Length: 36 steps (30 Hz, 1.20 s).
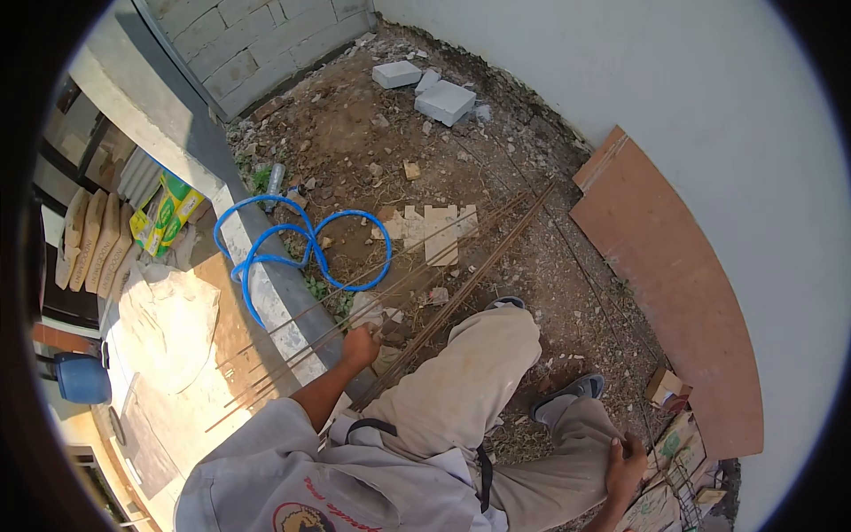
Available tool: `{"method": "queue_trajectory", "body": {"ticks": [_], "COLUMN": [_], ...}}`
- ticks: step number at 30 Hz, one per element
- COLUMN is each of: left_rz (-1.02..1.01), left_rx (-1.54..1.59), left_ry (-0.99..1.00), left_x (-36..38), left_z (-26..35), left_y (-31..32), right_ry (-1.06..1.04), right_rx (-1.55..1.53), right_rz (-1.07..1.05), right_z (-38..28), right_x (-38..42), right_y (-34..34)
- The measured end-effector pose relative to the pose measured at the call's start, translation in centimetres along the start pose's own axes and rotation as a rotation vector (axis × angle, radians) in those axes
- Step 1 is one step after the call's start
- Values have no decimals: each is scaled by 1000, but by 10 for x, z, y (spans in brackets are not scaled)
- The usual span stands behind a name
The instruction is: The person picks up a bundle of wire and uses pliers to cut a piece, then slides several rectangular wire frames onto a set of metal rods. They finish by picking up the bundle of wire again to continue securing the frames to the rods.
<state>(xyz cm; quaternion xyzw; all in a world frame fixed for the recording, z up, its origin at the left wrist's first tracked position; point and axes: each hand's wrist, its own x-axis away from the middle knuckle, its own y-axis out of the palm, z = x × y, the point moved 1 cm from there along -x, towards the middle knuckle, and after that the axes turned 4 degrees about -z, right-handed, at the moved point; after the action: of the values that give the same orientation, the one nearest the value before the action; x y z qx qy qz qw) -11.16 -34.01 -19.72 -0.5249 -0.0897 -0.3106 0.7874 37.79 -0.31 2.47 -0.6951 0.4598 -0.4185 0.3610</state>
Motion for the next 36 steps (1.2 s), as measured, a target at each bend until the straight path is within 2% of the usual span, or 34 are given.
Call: {"method": "queue_trajectory", "body": {"ticks": [3,12,16,19,22,25,31,36], "left_rz": [34,56,148,100,172,263,335,319], "left_rx": [-39,-132,-111,-132,-98,-201,-139,-137], "left_ry": [9,153,297,197,174,195,180,210], "left_x": [5,-5,-14,-18,-23,-33,-42,-36], "left_z": [11,1,0,13,14,9,0,-4], "left_y": [-18,-17,-4,-5,-6,-7,-4,2], "right_ry": [-5,-43,-30,-19,-18,-99,-171,-103], "right_rx": [6,-8,33,91,94,92,171,123], "right_rz": [19,43,-9,-17,10,-21,-34,-38], "right_z": [-2,-14,-17,-15,-10,-3,-4,-8], "right_x": [-2,-4,-5,-6,-7,-10,-13,-9], "right_y": [3,8,6,5,8,7,4,3]}}
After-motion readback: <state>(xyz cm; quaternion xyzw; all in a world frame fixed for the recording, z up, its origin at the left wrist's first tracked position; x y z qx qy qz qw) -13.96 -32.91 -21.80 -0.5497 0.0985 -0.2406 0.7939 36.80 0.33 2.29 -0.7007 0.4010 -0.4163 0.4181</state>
